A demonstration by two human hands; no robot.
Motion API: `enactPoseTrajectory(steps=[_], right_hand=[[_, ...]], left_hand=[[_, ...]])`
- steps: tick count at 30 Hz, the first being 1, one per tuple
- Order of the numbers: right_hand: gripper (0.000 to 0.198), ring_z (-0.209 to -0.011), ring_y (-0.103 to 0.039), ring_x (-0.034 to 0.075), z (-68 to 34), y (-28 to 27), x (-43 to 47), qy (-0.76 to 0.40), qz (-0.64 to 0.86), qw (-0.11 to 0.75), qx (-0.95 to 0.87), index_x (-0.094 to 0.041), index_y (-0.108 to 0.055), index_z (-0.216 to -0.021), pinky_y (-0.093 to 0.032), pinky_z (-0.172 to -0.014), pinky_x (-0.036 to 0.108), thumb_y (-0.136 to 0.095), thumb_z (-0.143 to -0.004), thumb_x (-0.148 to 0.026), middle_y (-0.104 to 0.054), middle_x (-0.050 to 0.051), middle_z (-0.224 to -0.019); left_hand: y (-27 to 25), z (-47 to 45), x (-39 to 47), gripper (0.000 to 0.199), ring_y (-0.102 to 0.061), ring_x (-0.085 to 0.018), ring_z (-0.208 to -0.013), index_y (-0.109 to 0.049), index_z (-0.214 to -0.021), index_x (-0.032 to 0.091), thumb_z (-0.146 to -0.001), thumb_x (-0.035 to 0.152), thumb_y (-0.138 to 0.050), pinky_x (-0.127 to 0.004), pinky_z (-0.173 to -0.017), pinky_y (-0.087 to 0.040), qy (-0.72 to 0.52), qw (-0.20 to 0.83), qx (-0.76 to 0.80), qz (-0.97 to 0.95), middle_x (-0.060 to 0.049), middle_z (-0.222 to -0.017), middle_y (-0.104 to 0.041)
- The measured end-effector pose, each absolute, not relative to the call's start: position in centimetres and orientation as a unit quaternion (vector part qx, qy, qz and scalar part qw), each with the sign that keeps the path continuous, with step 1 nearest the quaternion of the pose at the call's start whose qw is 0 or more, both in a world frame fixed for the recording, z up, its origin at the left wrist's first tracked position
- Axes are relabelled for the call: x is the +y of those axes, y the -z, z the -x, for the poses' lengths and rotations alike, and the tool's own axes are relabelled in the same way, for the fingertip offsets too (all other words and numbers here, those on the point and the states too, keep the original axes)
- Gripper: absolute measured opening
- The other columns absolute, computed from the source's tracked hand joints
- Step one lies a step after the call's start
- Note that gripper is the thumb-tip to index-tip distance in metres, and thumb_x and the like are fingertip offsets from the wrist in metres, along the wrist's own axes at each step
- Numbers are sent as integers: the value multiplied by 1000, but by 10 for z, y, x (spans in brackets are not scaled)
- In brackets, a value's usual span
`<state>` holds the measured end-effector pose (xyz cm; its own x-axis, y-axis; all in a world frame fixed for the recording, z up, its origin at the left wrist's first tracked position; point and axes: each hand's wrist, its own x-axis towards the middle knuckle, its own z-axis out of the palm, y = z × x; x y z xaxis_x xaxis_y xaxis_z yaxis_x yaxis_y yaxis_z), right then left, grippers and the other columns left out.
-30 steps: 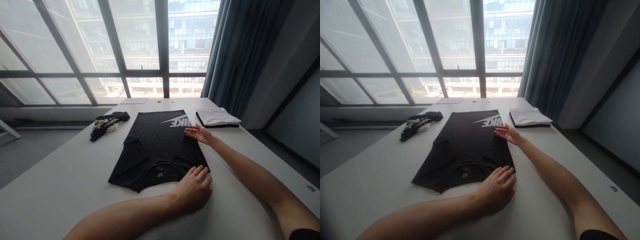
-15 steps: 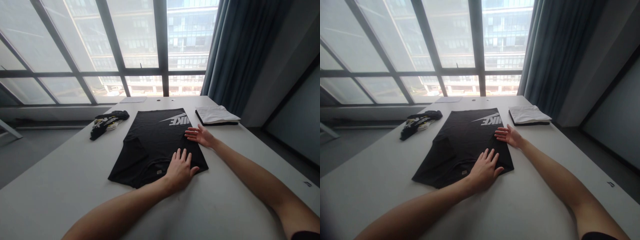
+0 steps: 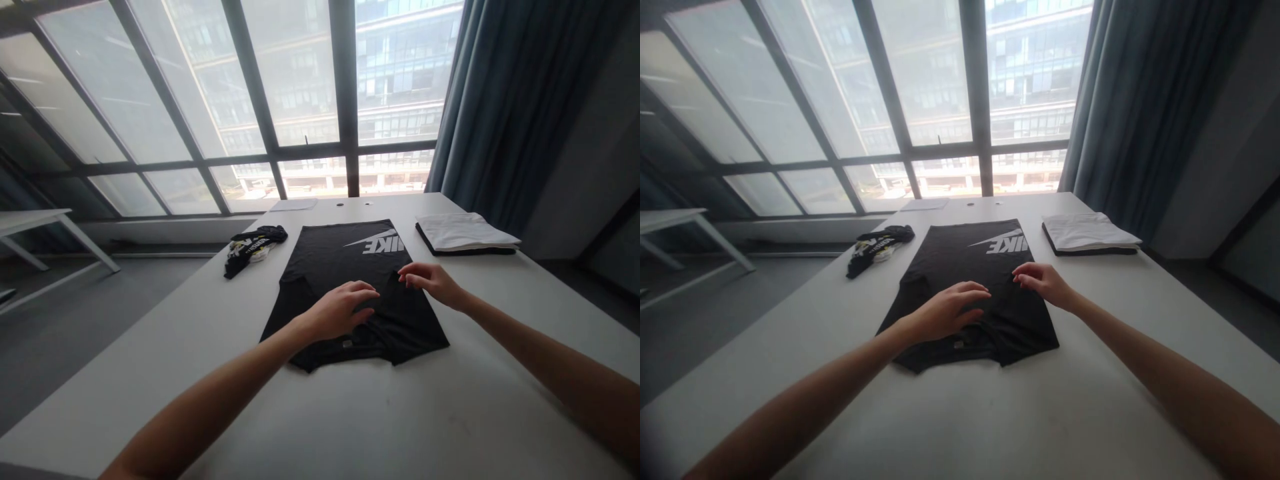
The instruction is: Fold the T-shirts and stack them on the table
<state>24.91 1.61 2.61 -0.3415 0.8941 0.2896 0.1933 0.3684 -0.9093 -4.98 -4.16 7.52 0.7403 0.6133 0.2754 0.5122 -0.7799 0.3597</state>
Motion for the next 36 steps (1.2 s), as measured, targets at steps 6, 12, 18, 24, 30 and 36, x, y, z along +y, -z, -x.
enactPoseTrajectory(steps=[6, 12, 18, 24, 30, 36], right_hand=[[22, -96, -67, 22, -244, -22, -45, -190, 312, 249, -897, -24, -75, -111, -54, -84, 35, -62, -96, -34, -72, 9, -108], [24, -97, -66, 23, -252, -18, -75, -97, 265, 178, -943, -26, -73, -116, -53, -85, 36, -66, -96, -35, -71, 9, -110], [26, -100, -67, 24, -265, -17, -87, -37, 269, 153, -950, -26, -73, -118, -54, -87, 38, -69, -93, -32, -70, 10, -116], [24, -99, -69, 24, -271, -11, -89, 44, 260, 184, -947, -25, -74, -112, -55, -85, 38, -69, -89, -23, -73, 8, -110], [24, -96, -70, 24, -266, -11, -88, 72, 257, 185, -946, -26, -74, -109, -54, -84, 37, -67, -88, -19, -75, 8, -110], [22, -85, -71, 20, -265, -1, -92, 84, 259, 185, -944, -24, -73, -101, -53, -80, 34, -60, -90, -10, -76, 6, -100]], left_hand=[[-54, 161, -57, 26, -63, -21, -112, -73, -122, 24, -98, 30, -65, -36, -101, -52, -201, 156, 322, -912, -9, -118, -65], [-36, 218, -92, 32, -62, -22, -105, -75, -118, 26, -89, 39, -79, -36, -93, -54, -152, 121, 305, -932, -8, -109, -67], [-38, 235, -103, 28, -64, -20, -104, -73, -120, 26, -92, 28, -75, -33, -93, -55, -122, 74, 297, -944, -7, -112, -68], [-40, 248, -104, 29, -66, -20, -107, -69, -124, 24, -95, 19, -67, -31, -94, -56, -110, 2, 290, -951, -8, -118, -68], [-39, 247, -100, 41, -69, -20, -105, -61, -135, 24, -94, 15, -64, -30, -90, -58, -90, -33, 284, -954, -8, -122, -69], [-37, 239, -96, 26, -70, -19, -100, -68, -119, 21, -96, 12, -58, -31, -92, -56, -94, -47, 262, -959, -7, -110, -72]])
